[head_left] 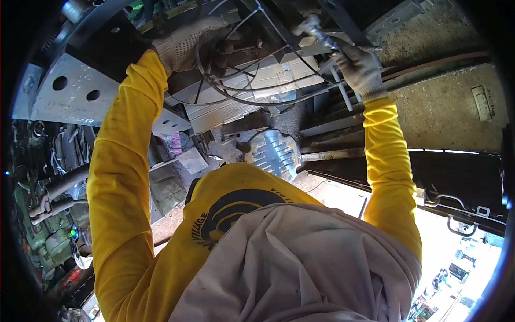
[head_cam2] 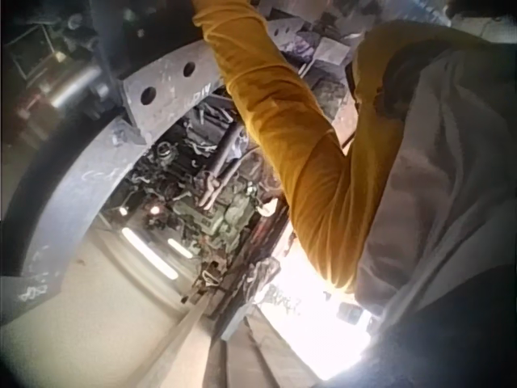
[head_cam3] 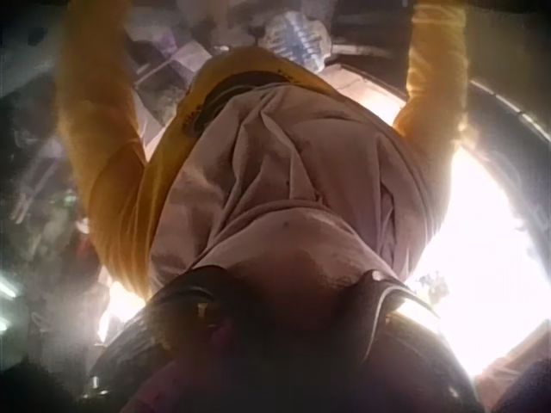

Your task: The person joins metal wire components together using a welder, positioning the metal pieces by hand and applying the welding electrode to create joints, then moves the frame to a machine to strike it with a hammer.

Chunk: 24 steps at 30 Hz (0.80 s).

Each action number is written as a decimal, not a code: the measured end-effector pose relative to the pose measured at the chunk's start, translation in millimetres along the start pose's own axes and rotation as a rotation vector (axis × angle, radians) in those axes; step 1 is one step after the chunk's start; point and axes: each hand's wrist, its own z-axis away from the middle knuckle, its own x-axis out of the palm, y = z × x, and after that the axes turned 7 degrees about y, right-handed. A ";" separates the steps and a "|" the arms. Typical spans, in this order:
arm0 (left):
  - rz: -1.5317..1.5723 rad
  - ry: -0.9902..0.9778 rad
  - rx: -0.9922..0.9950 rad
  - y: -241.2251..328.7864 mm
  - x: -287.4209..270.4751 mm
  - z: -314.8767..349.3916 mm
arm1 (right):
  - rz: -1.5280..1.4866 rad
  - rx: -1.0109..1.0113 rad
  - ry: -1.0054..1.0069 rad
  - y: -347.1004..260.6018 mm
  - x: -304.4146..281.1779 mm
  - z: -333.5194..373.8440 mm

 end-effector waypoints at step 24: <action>-0.002 0.064 0.197 -10.9 27.9 3.5 | -1.208 0.893 0.850 -214.6 87.5 65.4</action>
